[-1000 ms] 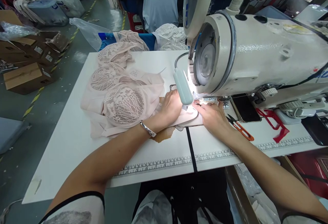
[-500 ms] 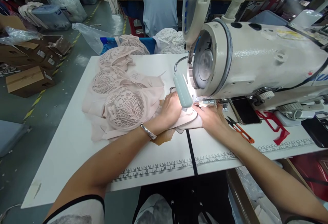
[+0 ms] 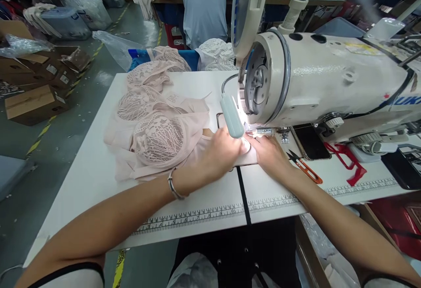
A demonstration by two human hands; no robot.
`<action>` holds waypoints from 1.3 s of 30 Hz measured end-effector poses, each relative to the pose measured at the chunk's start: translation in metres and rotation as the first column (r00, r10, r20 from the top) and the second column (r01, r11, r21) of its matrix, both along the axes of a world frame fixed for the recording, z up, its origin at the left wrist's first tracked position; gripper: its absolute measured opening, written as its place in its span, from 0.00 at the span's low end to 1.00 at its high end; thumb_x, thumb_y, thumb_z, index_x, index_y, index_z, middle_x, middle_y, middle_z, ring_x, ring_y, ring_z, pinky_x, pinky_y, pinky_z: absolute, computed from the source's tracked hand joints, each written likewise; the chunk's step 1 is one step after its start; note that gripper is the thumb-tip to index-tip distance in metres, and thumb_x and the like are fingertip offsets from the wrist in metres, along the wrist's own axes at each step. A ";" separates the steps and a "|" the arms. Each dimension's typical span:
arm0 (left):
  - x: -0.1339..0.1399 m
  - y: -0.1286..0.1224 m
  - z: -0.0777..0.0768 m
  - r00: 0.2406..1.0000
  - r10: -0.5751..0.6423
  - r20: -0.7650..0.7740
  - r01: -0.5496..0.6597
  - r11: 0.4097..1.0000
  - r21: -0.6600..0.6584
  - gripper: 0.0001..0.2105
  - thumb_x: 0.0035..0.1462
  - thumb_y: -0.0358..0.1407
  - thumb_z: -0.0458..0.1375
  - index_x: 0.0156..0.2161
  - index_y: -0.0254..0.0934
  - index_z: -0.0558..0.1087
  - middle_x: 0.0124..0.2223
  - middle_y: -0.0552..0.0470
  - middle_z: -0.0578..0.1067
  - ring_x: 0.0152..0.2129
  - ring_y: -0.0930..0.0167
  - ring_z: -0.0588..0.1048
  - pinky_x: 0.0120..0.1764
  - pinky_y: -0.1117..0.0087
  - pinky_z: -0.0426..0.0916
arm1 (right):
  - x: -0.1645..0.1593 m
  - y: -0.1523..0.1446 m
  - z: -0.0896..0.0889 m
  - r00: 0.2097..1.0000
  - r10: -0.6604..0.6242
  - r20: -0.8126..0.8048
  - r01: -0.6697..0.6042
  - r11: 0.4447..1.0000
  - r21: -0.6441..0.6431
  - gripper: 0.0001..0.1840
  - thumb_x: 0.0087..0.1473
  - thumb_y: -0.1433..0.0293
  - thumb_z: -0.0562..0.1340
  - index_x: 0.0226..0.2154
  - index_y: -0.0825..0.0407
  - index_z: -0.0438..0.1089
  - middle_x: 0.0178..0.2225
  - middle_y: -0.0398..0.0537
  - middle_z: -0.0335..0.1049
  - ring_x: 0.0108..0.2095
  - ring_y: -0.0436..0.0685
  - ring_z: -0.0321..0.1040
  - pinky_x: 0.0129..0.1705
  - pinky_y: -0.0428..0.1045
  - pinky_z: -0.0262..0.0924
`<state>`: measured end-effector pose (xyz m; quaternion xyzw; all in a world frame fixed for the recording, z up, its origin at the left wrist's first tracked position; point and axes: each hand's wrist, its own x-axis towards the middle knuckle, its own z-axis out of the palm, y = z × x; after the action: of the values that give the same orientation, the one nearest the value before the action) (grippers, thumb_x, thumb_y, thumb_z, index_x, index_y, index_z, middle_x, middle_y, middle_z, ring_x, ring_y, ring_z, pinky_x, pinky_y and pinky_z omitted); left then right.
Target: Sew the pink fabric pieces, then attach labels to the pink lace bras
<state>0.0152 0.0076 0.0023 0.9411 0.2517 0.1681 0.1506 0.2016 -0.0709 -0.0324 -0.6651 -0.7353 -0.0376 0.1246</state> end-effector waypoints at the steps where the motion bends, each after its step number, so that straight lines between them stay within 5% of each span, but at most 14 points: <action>1: -0.003 -0.007 -0.002 0.995 -0.087 -0.055 0.092 0.991 0.095 0.09 0.65 0.27 0.48 0.44 0.30 0.71 0.43 0.40 0.75 0.41 0.62 0.73 0.45 0.61 0.66 | 0.001 -0.001 -0.001 1.000 0.003 -0.031 -0.002 1.000 0.029 0.23 0.61 0.76 0.50 0.52 0.50 0.72 0.45 0.53 0.75 0.42 0.62 0.70 0.44 0.55 0.64; 5: -0.017 -0.010 -0.006 0.947 -0.155 -0.282 0.266 0.871 0.413 0.14 0.60 0.19 0.47 0.46 0.27 0.71 0.44 0.39 0.76 0.40 0.64 0.73 0.49 0.61 0.63 | 0.003 -0.006 -0.005 0.977 0.079 -0.196 -0.046 0.985 0.168 0.23 0.61 0.78 0.49 0.46 0.50 0.76 0.42 0.50 0.76 0.44 0.57 0.71 0.47 0.52 0.66; 11: -0.022 0.014 0.003 0.943 -0.172 -0.285 0.264 0.908 0.324 0.10 0.59 0.22 0.48 0.37 0.32 0.71 0.36 0.46 0.75 0.33 0.66 0.73 0.49 0.61 0.63 | 0.000 -0.008 -0.004 0.969 0.168 -0.180 -0.126 0.966 0.225 0.24 0.60 0.81 0.48 0.44 0.52 0.76 0.48 0.51 0.75 0.48 0.56 0.71 0.51 0.54 0.66; 16: -0.017 0.003 -0.005 0.961 -0.113 -0.253 0.224 0.854 0.469 0.14 0.61 0.22 0.48 0.49 0.28 0.71 0.43 0.40 0.76 0.40 0.62 0.74 0.48 0.58 0.63 | 0.000 -0.007 -0.005 0.975 0.208 -0.082 -0.180 0.949 0.260 0.26 0.59 0.83 0.47 0.47 0.53 0.75 0.49 0.50 0.76 0.49 0.57 0.71 0.53 0.56 0.66; 21: -0.015 0.001 -0.009 0.956 -0.140 -0.258 0.249 0.851 0.463 0.14 0.57 0.18 0.46 0.39 0.29 0.72 0.37 0.43 0.73 0.36 0.65 0.71 0.40 0.64 0.64 | 0.001 -0.008 -0.006 0.978 0.189 -0.082 -0.160 0.947 0.277 0.25 0.60 0.81 0.48 0.49 0.50 0.73 0.50 0.48 0.76 0.50 0.58 0.71 0.50 0.56 0.67; 28: -0.019 0.005 -0.009 0.953 -0.098 -0.286 0.185 0.936 0.298 0.30 0.56 0.19 0.51 0.63 0.33 0.58 0.43 0.44 0.70 0.38 0.63 0.69 0.38 0.65 0.62 | 0.002 -0.007 -0.005 0.976 0.190 -0.110 -0.154 0.950 0.273 0.22 0.60 0.82 0.47 0.48 0.52 0.70 0.49 0.49 0.76 0.49 0.58 0.71 0.50 0.56 0.67; 35: -0.015 0.001 -0.012 0.953 -0.087 -0.290 0.189 0.920 0.343 0.24 0.48 0.18 0.52 0.53 0.27 0.67 0.41 0.43 0.71 0.38 0.63 0.70 0.36 0.66 0.61 | 0.003 -0.007 -0.005 0.977 0.174 -0.122 -0.136 0.953 0.269 0.20 0.62 0.80 0.47 0.47 0.50 0.69 0.47 0.49 0.77 0.47 0.59 0.72 0.50 0.57 0.66; 39: -0.013 0.000 -0.016 0.968 -0.045 -0.245 0.144 0.903 0.405 0.18 0.52 0.18 0.50 0.49 0.27 0.69 0.39 0.43 0.72 0.37 0.63 0.70 0.35 0.66 0.61 | 0.003 -0.008 -0.005 0.976 0.156 -0.152 -0.116 0.963 0.244 0.20 0.62 0.80 0.47 0.47 0.50 0.68 0.47 0.50 0.77 0.47 0.60 0.71 0.50 0.59 0.65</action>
<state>0.0023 0.0080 -0.0134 0.9756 0.1790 0.1008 -0.0774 0.2048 -0.0785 -0.0372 -0.5943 -0.7565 -0.0583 0.2666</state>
